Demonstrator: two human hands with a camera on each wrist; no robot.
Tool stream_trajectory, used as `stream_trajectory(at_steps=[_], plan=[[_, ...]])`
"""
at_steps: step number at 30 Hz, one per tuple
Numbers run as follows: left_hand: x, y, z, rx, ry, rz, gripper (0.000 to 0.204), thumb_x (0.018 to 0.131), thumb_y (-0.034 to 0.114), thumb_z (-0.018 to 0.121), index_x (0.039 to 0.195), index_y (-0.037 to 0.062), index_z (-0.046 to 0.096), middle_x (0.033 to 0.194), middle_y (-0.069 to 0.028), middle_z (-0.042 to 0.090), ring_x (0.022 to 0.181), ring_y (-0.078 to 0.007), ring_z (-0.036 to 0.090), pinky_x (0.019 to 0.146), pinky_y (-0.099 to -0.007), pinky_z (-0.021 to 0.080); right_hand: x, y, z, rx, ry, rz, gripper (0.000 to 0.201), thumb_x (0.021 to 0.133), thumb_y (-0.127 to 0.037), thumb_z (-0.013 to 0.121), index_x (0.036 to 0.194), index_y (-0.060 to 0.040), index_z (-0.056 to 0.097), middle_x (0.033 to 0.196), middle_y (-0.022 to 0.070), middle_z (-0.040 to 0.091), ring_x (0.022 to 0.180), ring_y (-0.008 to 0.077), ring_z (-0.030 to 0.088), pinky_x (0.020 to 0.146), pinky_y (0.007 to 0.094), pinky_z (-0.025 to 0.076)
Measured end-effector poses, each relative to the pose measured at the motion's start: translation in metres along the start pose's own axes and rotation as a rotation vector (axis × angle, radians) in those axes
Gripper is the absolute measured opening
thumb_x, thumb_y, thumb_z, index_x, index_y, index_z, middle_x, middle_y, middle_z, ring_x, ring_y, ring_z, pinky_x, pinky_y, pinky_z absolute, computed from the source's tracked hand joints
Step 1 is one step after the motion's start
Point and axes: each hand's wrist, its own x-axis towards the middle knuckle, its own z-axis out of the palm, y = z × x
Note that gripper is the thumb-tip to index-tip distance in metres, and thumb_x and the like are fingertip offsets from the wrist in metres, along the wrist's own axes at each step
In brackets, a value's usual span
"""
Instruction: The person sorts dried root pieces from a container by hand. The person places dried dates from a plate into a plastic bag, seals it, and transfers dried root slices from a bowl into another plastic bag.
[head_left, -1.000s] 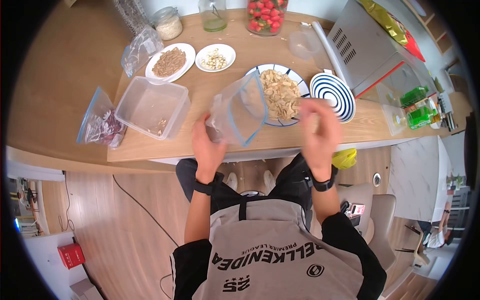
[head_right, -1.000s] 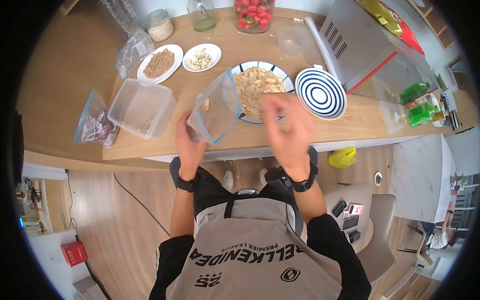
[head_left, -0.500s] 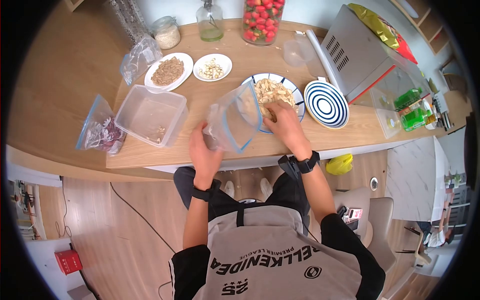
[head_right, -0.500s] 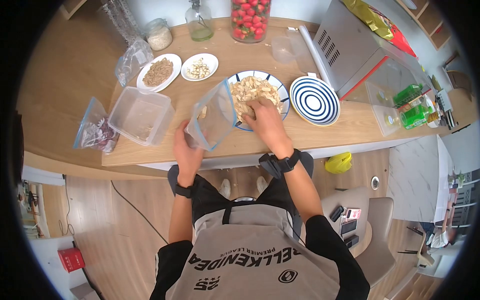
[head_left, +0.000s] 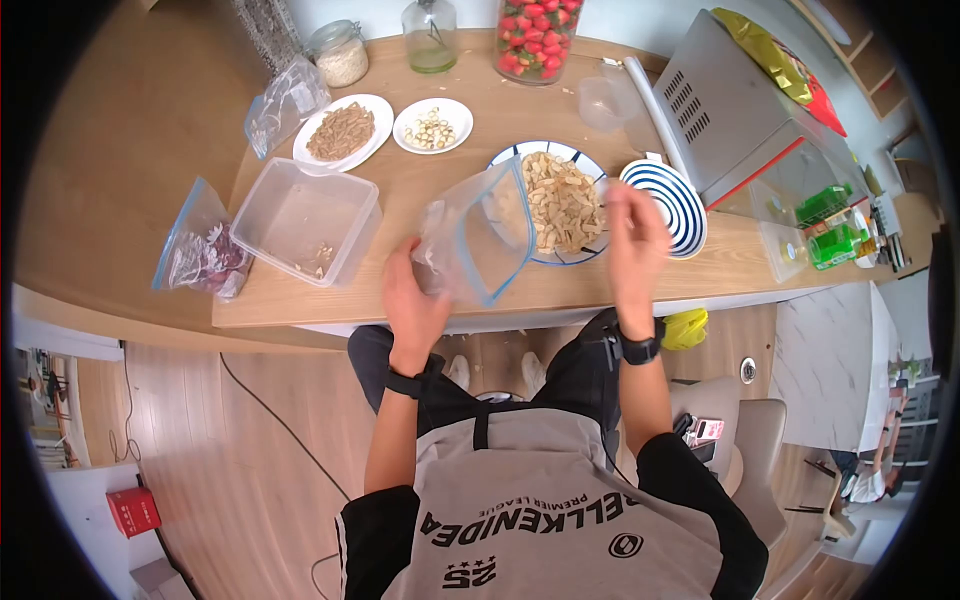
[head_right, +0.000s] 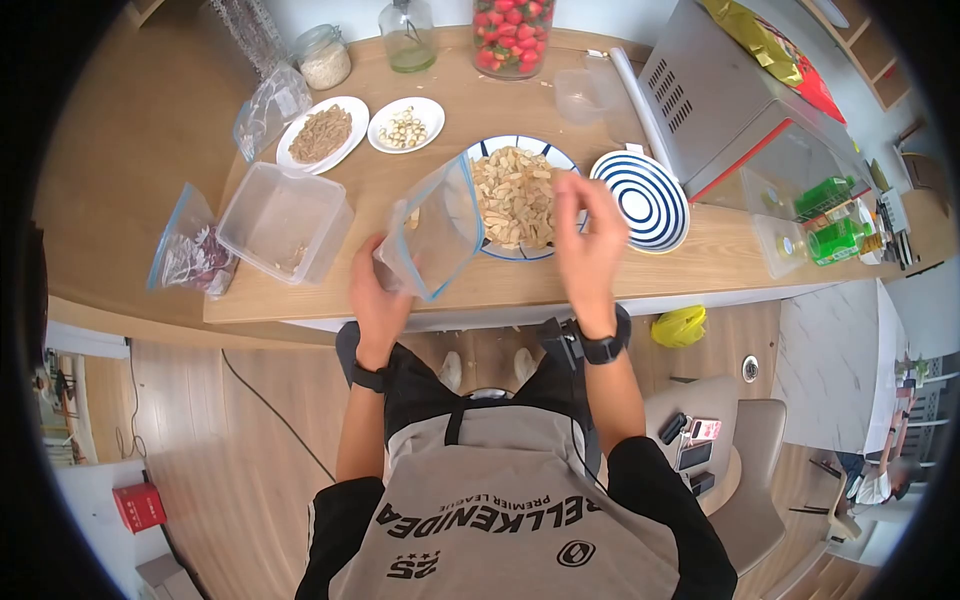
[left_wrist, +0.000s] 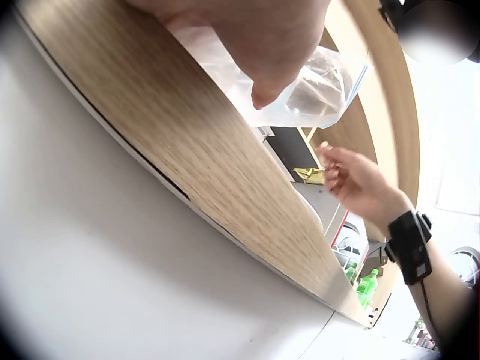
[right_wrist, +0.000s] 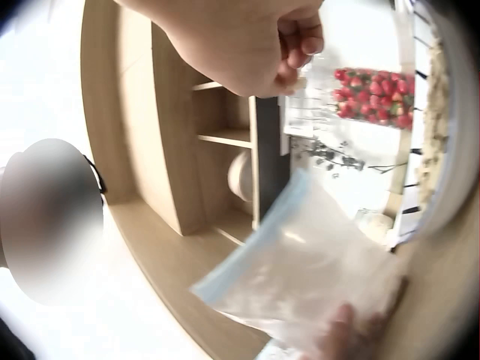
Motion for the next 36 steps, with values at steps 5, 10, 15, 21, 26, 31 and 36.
stream_trajectory(at_steps=[5, 10, 15, 21, 26, 31, 36], plan=[[0.000, 0.000, 0.001, -0.020, 0.005, -0.011, 0.065, 0.080, 0.024, 0.084, 0.133, -0.0023, 0.056, 0.124, -0.0229, 0.065, 0.116, -0.0415, 0.061, 0.099, -0.0468, 0.048, -0.009, -0.053, -0.014, 0.325, 0.156, -0.003, 0.015, 0.101, -0.004, 0.065, 0.114, 0.0017, 0.070, 0.100, 0.0105, 0.074, 0.082, 0.0138, 0.065, 0.071, 0.0253, 0.053], [-0.001, 0.001, 0.000, -0.019, 0.029, -0.012, 0.065, 0.081, 0.025, 0.084, 0.133, -0.0024, 0.056, 0.124, -0.0227, 0.065, 0.115, -0.0413, 0.061, 0.098, -0.0467, 0.049, 0.002, -0.049, -0.010, 0.030, -0.309, -0.050, 0.026, 0.093, -0.004, 0.070, 0.119, -0.0010, 0.071, 0.096, 0.0097, 0.074, 0.076, 0.0140, 0.065, 0.067, 0.0273, 0.051], [0.001, 0.003, 0.001, -0.012, 0.014, -0.004, 0.064, 0.083, 0.026, 0.083, 0.132, -0.0025, 0.056, 0.123, -0.0226, 0.065, 0.113, -0.0418, 0.061, 0.098, -0.0469, 0.049, 0.008, -0.007, -0.014, -0.140, -0.339, 0.090, 0.023, 0.092, -0.010, 0.072, 0.113, 0.0011, 0.073, 0.098, 0.0139, 0.073, 0.078, 0.0216, 0.067, 0.069, 0.0320, 0.053], [0.000, 0.000, 0.000, 0.009, 0.007, 0.010, 0.065, 0.082, 0.028, 0.084, 0.132, -0.0025, 0.056, 0.122, -0.0225, 0.065, 0.114, -0.0419, 0.061, 0.099, -0.0468, 0.048, -0.009, 0.022, -0.001, -0.439, -0.625, 0.120, 0.024, 0.087, -0.010, 0.075, 0.106, 0.0031, 0.072, 0.107, 0.0224, 0.069, 0.098, 0.0392, 0.066, 0.085, 0.0448, 0.053], [0.000, 0.000, 0.000, 0.011, 0.014, 0.019, 0.066, 0.081, 0.028, 0.085, 0.132, -0.0026, 0.056, 0.122, -0.0224, 0.065, 0.114, -0.0417, 0.061, 0.099, -0.0469, 0.048, -0.007, 0.037, 0.006, -0.345, -0.575, 0.120, 0.017, 0.088, -0.007, 0.074, 0.101, 0.0033, 0.071, 0.096, 0.0215, 0.070, 0.088, 0.0374, 0.067, 0.078, 0.0441, 0.053], [0.000, 0.001, 0.000, 0.002, 0.013, 0.032, 0.066, 0.080, 0.026, 0.085, 0.132, -0.0023, 0.056, 0.121, -0.0226, 0.065, 0.114, -0.0420, 0.061, 0.099, -0.0473, 0.048, -0.007, 0.035, 0.005, -0.302, -0.450, 0.102, 0.013, 0.090, -0.007, 0.073, 0.097, 0.0034, 0.072, 0.084, 0.0205, 0.070, 0.073, 0.0341, 0.067, 0.068, 0.0407, 0.053], [0.000, 0.000, 0.000, 0.009, 0.029, 0.047, 0.065, 0.079, 0.024, 0.085, 0.131, -0.0018, 0.056, 0.121, -0.0226, 0.065, 0.114, -0.0423, 0.060, 0.099, -0.0476, 0.048, -0.010, 0.040, 0.005, -0.246, -0.372, 0.199, 0.015, 0.092, -0.009, 0.072, 0.100, 0.0035, 0.073, 0.084, 0.0202, 0.073, 0.068, 0.0278, 0.070, 0.064, 0.0359, 0.054]])
